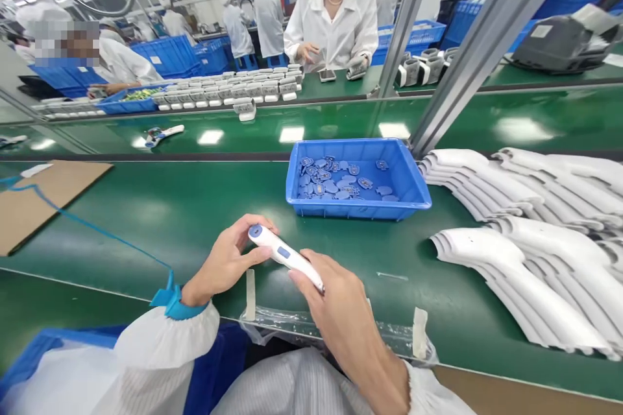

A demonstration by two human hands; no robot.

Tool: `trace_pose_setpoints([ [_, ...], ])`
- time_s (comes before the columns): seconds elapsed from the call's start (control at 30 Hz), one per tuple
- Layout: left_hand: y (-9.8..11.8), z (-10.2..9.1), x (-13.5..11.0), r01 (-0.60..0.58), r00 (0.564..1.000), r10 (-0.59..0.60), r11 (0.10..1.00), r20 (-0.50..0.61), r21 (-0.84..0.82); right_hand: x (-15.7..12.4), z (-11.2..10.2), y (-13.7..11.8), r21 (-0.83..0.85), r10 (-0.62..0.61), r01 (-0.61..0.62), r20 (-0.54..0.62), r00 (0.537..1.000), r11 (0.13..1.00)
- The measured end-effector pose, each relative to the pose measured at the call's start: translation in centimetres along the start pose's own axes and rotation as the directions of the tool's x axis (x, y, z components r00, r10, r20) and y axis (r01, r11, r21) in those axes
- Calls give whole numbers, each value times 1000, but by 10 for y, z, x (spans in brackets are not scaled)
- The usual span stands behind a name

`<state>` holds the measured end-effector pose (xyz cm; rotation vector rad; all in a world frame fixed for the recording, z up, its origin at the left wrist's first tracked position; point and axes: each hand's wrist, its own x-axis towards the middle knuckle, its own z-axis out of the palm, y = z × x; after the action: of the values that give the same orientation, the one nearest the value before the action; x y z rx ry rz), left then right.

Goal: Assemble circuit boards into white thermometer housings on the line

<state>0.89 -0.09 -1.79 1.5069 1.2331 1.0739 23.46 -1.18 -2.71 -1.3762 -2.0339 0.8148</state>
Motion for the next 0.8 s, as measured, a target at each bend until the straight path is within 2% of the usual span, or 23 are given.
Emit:
trace_pose_setpoints([
  [0.13, 13, -21, -8, 65, 997, -73, 974, 28, 218, -8, -22, 17, -9, -5, 5, -74, 997, 1000],
  [0.2, 23, -45, -5, 135, 989, -145, 951, 14, 279, -16, -34, 28, -52, -7, 0, -139, 990, 999],
  [0.27, 35, -79, 8, 269, 963, -247, 913, -109, 306, -24, -42, 38, -75, 0, -16, -200, 980, 997],
  [0.3, 41, -97, 20, 351, 930, -296, 892, -217, 286, -26, -43, 42, -74, 9, -26, -219, 976, 997],
  [0.37, 52, -128, 54, 469, 825, -363, 867, -434, 166, -27, -40, 46, -58, 15, -29, -230, 973, 998],
  [0.4, 56, -139, 75, 470, 791, -357, 875, -497, 119, -25, -36, 45, -47, 1, -12, -227, 974, 999],
  [0.47, 58, -152, 121, 423, 771, -333, 905, -542, 46, -20, -25, 41, -32, -49, 43, -214, 976, 999],
  [0.57, 51, -149, 180, 350, 755, -292, 936, -587, -16, -14, -15, 34, -48, -119, 111, -216, 969, 993],
  [0.63, 40, -139, 201, 337, 741, -277, 941, -612, -18, -17, -19, 36, -99, -128, 107, -240, 962, 989],
  [0.7, 26, -127, 207, 346, 729, -267, 938, -630, 3, -23, -31, 44, -169, -98, 53, -268, 958, 984],
  [0.8, 1, -109, 196, 388, 699, -245, 919, -672, 68, -36, -52, 61, -288, -30, -70, -329, 944, 955],
])
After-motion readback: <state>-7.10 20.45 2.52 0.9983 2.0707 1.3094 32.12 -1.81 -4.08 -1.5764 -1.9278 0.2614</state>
